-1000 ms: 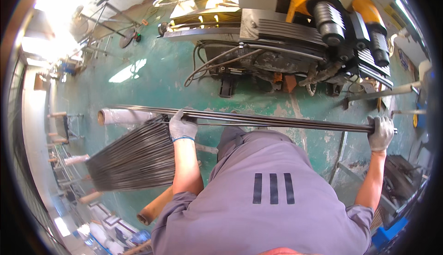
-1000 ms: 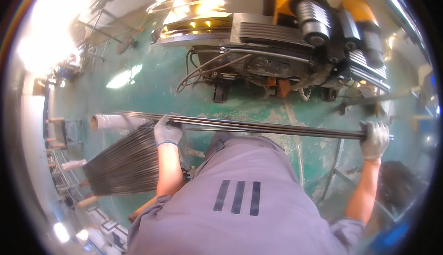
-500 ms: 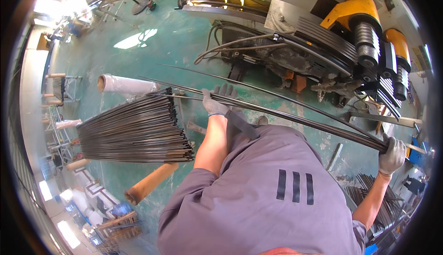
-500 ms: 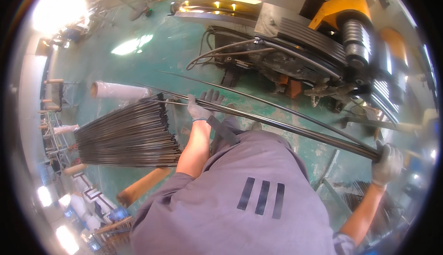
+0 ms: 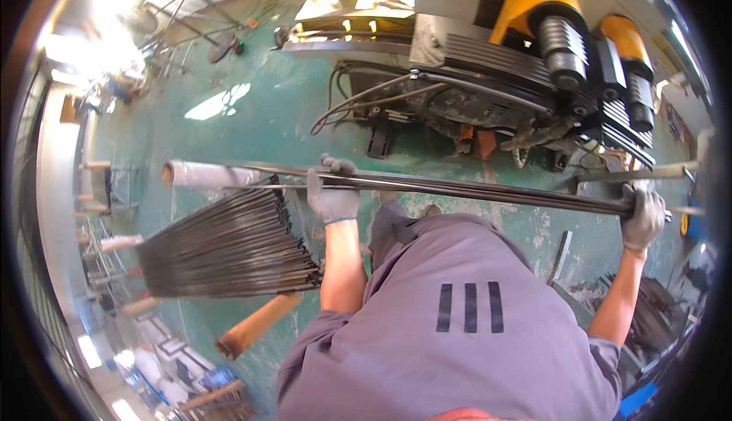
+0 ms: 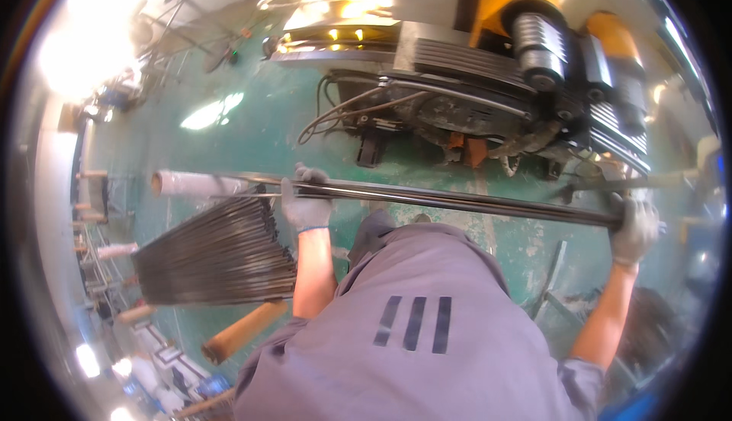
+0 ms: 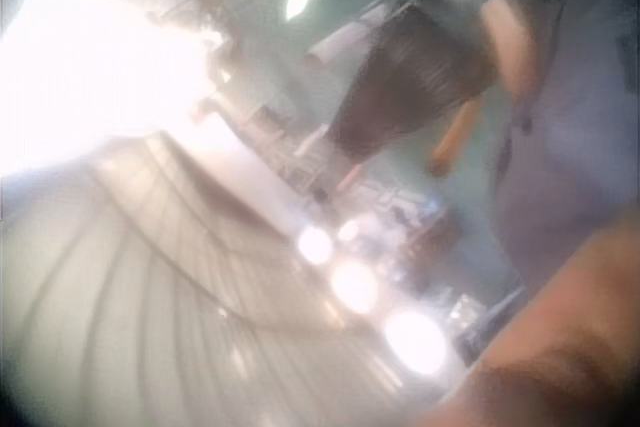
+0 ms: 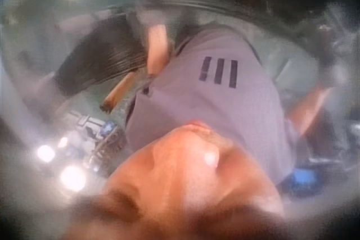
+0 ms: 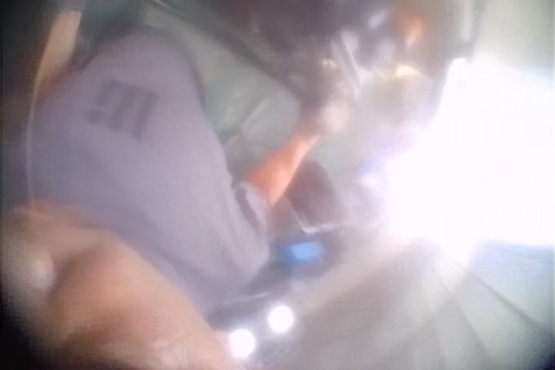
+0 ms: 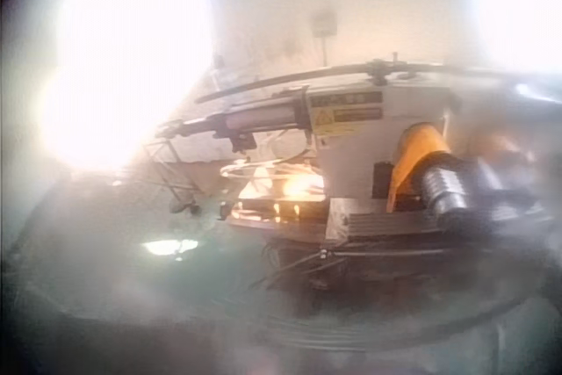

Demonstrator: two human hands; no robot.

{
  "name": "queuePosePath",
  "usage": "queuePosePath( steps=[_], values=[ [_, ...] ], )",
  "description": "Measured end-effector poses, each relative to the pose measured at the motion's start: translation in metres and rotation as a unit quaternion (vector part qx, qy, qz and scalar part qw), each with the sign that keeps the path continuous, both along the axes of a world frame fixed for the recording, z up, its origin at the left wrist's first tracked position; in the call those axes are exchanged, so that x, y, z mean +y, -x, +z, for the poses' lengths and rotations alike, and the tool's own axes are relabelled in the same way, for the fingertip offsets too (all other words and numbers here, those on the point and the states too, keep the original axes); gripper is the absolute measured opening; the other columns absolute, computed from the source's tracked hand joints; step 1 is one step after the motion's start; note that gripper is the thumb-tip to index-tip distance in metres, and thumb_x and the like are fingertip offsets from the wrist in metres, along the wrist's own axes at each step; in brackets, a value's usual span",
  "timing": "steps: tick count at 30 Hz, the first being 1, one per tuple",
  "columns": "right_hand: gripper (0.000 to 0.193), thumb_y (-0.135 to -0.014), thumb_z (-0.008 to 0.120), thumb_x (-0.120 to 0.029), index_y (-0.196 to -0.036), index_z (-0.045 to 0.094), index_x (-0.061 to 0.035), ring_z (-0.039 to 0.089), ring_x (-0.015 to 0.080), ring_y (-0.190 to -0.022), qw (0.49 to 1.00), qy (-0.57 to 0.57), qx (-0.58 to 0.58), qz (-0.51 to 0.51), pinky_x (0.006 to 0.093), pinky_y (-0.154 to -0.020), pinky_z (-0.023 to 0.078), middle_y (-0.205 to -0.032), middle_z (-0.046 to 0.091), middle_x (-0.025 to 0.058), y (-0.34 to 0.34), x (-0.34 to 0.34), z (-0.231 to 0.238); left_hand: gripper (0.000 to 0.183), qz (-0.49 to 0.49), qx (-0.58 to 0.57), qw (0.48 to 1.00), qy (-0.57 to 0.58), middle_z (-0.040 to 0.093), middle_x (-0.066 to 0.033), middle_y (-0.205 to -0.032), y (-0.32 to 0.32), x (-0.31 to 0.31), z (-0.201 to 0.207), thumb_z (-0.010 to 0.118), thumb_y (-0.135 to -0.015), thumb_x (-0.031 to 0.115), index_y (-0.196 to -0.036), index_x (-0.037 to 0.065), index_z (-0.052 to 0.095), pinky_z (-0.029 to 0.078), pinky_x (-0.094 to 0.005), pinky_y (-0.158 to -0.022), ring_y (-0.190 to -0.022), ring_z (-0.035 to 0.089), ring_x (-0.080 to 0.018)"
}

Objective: The person takes metal bars from a stack and feeds them through a rolling machine, then places the processed bars onto a storage rack.

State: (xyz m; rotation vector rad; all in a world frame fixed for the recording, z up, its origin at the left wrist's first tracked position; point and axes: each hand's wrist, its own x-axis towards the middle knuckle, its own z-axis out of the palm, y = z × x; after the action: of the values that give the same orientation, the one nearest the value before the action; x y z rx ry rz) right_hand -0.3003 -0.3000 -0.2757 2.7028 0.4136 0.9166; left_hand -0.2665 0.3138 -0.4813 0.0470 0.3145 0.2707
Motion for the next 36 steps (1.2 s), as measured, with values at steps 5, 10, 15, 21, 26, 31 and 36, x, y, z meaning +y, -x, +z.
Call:
queuePosePath(
  steps=[5,10,15,21,26,31,36],
  values=[
    [0.019,-0.092,0.077,-0.014,-0.086,0.06,-0.0078,0.059,0.0373,-0.078,0.995,-0.069,0.056,-0.055,0.0472,-0.076,0.046,-0.078,0.06,0.0137,0.012,-0.072,-0.046,0.024,-0.079,-0.001,0.994,-0.077,0.069,-0.0072,-0.088,0.008,-0.023,0.057,0.078,-0.093,0.02,-0.106,0.002,0.069,0.05,-0.0452,-0.103,-0.085,0.066,-0.0242],
    [0.014,-0.089,0.074,-0.006,-0.088,0.06,-0.0082,0.06,0.0384,-0.087,0.989,-0.077,0.035,-0.118,0.048,-0.08,0.047,-0.083,0.061,0.0142,0.021,-0.154,-0.064,0.024,-0.099,-0.042,0.983,-0.151,0.076,-0.0145,-0.101,0.008,0.023,0.099,0.073,-0.097,0.024,-0.114,0.006,0.071,0.051,-0.0499,-0.106,-0.107,0.069,-0.032],
    [0.011,-0.091,0.075,-0.011,-0.1,0.069,-0.0062,0.064,0.0404,-0.105,0.945,-0.086,0.061,-0.309,0.0471,-0.092,0.05,-0.103,0.07,0.0178,0.036,-0.223,-0.09,0.016,-0.003,-0.088,0.995,-0.056,0.053,0.0001,-0.086,0.002,0.057,0.18,0.069,-0.098,0.011,-0.11,0.002,0.063,0.051,-0.0363,-0.088,-0.08,0.053,-0.0158],
    [0.04,-0.094,0.063,-0.012,-0.133,0.067,-0.0013,0.069,0.0247,-0.105,0.602,-0.77,-0.118,-0.176,0.0384,-0.093,0.054,-0.126,0.073,0.0198,0.027,-0.15,-0.181,0.014,-0.082,-0.178,0.97,-0.146,0.034,0.0032,-0.074,-0.024,0.034,0.235,0.058,-0.108,0.013,-0.103,0.002,0.065,0.039,-0.0271,-0.062,-0.059,0.034,-0.0089],
    [0.053,-0.084,0.06,-0.002,-0.135,0.057,0.0086,0.064,0.039,-0.126,0.039,-0.993,0.032,0.106,0.0536,-0.116,0.049,-0.132,0.065,0.0252,-0.031,0.141,-0.123,0.016,-0.094,-0.042,0.963,-0.249,0.044,0.0014,-0.077,-0.068,-0.021,0.207,0.066,-0.105,0.018,-0.112,0.004,0.066,0.044,-0.034,-0.074,-0.066,0.041,-0.0141],
    [0.031,-0.096,0.054,0.01,-0.126,0.059,0.003,0.069,0.0356,-0.116,0.104,-0.994,-0.015,0.037,0.0488,-0.1,0.062,-0.121,0.068,0.0184,-0.07,0.165,-0.117,0.026,-0.173,-0.116,0.934,-0.291,0.063,-0.0061,-0.094,-0.115,0.019,0.204,0.065,-0.103,0.019,-0.121,0.0,0.065,0.048,-0.0454,-0.1,-0.086,0.059,-0.0223],
    [0.027,-0.102,0.06,0.002,-0.129,0.061,0.0006,0.068,0.0322,-0.116,0.17,-0.979,-0.11,-0.005,0.0461,-0.099,0.061,-0.12,0.071,0.016,-0.086,0.157,-0.102,0.043,-0.125,-0.146,0.943,-0.273,0.068,-0.0127,-0.106,-0.165,0.128,0.207,0.071,-0.097,0.015,-0.13,-0.006,0.056,0.046,-0.0485,-0.115,-0.103,0.065,-0.0282]
  ],
)
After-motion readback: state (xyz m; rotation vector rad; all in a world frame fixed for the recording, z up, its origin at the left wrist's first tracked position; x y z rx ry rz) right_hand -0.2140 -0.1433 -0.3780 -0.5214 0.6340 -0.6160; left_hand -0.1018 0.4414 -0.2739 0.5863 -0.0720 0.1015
